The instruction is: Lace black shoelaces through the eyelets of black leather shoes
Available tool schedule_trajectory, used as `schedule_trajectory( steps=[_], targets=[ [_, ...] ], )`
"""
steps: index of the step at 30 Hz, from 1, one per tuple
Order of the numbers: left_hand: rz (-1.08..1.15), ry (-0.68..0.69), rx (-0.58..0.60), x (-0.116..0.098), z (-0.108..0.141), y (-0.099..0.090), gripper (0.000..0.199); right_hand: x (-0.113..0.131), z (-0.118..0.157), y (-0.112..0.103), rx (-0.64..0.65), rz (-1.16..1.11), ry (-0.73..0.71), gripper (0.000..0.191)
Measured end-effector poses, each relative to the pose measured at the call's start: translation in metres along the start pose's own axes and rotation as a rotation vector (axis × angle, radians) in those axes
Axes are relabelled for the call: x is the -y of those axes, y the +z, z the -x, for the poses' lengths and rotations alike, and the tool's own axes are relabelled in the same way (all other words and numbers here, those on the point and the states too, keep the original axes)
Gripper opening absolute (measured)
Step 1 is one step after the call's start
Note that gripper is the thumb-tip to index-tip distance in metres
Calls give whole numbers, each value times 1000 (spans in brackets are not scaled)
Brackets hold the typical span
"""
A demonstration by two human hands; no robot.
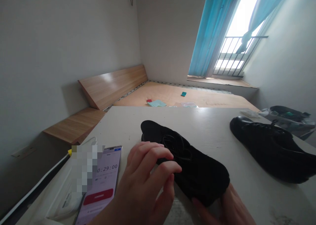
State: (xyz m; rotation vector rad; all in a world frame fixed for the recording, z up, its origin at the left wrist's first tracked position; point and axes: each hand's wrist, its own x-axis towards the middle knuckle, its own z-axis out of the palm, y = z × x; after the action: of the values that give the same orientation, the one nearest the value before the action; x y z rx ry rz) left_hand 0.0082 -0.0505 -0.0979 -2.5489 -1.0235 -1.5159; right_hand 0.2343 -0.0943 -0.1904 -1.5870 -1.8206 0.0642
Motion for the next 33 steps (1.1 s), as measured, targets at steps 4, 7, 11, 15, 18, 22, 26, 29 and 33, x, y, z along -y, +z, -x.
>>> schedule_trajectory(
  steps=[4,7,11,15,18,22,26,29,33],
  targets=[
    [-18,-1,-11,-3,0,-1,22,-3,-42,3,144,-34,-50,48],
    [-37,3,0,-3,0,-1,24,5,-88,23,223,-69,-65,58],
    [-29,63,-43,1,2,3,23,26,-156,73,274,-71,-91,66],
    [-38,80,-52,4,3,8,23,55,-213,122,341,-100,-117,43],
    [-34,97,-60,5,3,11,23,72,-242,147,391,-123,-110,39],
    [-36,100,-57,5,3,13,23,82,-263,166,418,-142,-90,38],
    [-43,94,-35,6,4,13,25,83,-272,175,422,-158,-73,39],
    [-42,86,26,5,5,11,25,82,-278,179,436,-184,-67,39],
    [-32,55,98,4,4,8,25,80,-288,179,468,-238,-67,38]
  ],
)
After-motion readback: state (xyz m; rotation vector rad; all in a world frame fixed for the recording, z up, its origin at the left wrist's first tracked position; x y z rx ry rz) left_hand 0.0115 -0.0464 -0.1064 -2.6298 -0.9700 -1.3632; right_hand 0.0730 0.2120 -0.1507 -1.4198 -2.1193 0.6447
